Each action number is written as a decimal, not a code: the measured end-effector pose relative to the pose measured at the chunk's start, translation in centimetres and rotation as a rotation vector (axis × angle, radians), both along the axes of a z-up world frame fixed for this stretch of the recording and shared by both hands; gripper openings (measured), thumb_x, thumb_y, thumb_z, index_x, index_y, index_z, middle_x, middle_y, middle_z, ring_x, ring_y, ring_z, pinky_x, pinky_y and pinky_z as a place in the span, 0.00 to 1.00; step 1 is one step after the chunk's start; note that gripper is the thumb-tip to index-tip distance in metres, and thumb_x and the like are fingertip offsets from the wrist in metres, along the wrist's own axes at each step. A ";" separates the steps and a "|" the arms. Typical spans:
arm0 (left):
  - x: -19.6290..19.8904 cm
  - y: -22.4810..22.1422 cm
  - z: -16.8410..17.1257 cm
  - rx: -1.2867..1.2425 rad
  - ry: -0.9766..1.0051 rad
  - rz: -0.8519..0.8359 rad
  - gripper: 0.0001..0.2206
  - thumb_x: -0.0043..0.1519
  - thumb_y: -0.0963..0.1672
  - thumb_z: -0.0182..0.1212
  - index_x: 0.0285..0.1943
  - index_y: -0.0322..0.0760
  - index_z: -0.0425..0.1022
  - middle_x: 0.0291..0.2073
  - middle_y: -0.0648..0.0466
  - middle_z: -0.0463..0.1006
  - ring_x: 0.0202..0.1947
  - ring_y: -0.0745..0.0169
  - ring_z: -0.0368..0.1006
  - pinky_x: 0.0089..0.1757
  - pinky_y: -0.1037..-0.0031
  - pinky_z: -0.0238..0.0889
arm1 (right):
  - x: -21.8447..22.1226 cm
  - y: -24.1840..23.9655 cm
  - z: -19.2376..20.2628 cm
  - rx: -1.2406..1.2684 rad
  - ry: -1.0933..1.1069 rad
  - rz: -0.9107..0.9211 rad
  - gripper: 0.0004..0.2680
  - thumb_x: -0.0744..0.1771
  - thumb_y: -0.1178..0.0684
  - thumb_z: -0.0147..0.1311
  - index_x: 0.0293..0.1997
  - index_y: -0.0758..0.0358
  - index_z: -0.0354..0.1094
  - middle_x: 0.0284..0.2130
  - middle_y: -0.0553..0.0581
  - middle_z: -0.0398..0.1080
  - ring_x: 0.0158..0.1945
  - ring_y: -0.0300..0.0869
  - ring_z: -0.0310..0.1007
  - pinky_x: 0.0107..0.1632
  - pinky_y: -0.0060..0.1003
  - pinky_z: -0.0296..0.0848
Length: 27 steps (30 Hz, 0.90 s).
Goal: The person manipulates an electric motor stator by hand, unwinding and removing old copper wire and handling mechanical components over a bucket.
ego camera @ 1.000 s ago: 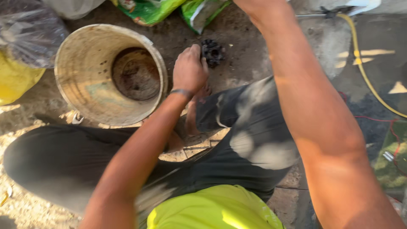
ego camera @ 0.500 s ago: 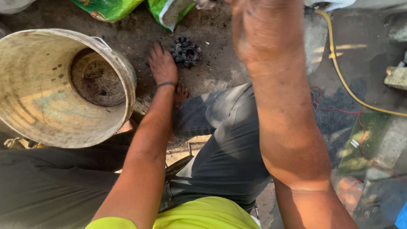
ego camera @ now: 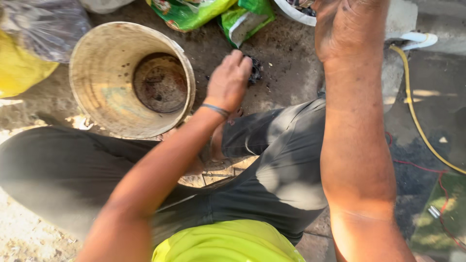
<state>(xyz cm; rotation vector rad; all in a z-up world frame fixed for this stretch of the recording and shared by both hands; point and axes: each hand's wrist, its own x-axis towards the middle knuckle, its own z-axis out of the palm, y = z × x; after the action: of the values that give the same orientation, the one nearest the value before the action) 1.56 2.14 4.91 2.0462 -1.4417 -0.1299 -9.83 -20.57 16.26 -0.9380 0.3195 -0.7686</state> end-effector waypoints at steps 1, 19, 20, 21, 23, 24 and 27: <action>1.3 1.2 2.4 0.021 -0.047 -0.022 0.09 0.56 0.36 0.55 0.44 0.34 0.71 0.43 0.41 0.71 0.47 0.38 0.72 0.46 0.55 0.70 | 0.3 0.2 0.2 0.022 -0.019 0.016 0.11 0.70 0.42 0.59 0.46 0.57 0.72 0.40 0.51 0.75 0.43 0.41 0.77 0.49 0.41 0.75; 7.7 11.2 7.0 0.251 0.016 0.129 0.12 0.59 0.47 0.65 0.45 0.36 0.76 0.39 0.42 0.77 0.43 0.39 0.74 0.44 0.53 0.68 | 2.6 5.3 10.2 0.076 -0.117 -0.009 0.13 0.71 0.48 0.51 0.56 0.68 0.68 0.48 0.61 0.73 0.50 0.50 0.75 0.54 0.48 0.77; 7.5 11.0 7.1 0.155 0.010 0.105 0.14 0.57 0.47 0.66 0.46 0.36 0.76 0.39 0.42 0.77 0.42 0.39 0.74 0.43 0.53 0.68 | 2.6 5.3 10.8 0.107 -0.124 -0.033 0.14 0.70 0.47 0.50 0.57 0.68 0.68 0.50 0.62 0.73 0.51 0.51 0.74 0.56 0.50 0.78; 7.6 10.7 7.5 0.052 -0.008 0.079 0.16 0.55 0.47 0.67 0.48 0.35 0.77 0.39 0.42 0.78 0.41 0.38 0.74 0.42 0.53 0.69 | 2.6 5.5 11.3 0.113 -0.142 -0.037 0.15 0.71 0.47 0.50 0.58 0.69 0.68 0.50 0.63 0.72 0.52 0.52 0.72 0.56 0.49 0.77; 7.7 10.3 8.4 0.139 0.095 0.092 0.15 0.54 0.47 0.68 0.46 0.35 0.77 0.37 0.41 0.78 0.41 0.38 0.74 0.42 0.53 0.69 | 2.1 5.8 12.0 0.131 -0.180 -0.057 0.16 0.71 0.46 0.49 0.59 0.69 0.67 0.50 0.64 0.71 0.53 0.54 0.69 0.56 0.48 0.75; 8.1 10.2 8.7 0.158 0.113 0.086 0.13 0.55 0.46 0.68 0.45 0.35 0.77 0.37 0.42 0.78 0.41 0.39 0.75 0.43 0.54 0.69 | 2.1 5.8 12.1 0.143 -0.200 -0.074 0.16 0.71 0.45 0.49 0.58 0.69 0.67 0.51 0.64 0.71 0.54 0.55 0.69 0.55 0.49 0.75; 9.0 10.5 7.6 0.118 0.138 0.069 0.12 0.56 0.46 0.68 0.43 0.34 0.77 0.37 0.41 0.78 0.42 0.39 0.75 0.43 0.55 0.70 | 2.0 5.4 11.7 0.264 -0.242 -0.136 0.15 0.69 0.45 0.48 0.56 0.65 0.67 0.53 0.62 0.72 0.58 0.57 0.72 0.56 0.54 0.76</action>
<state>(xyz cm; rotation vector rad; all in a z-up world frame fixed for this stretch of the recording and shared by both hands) 10.54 12.67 12.54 2.1337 -1.3054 -0.3282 -7.80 -15.17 27.94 -0.5726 0.2666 -0.9303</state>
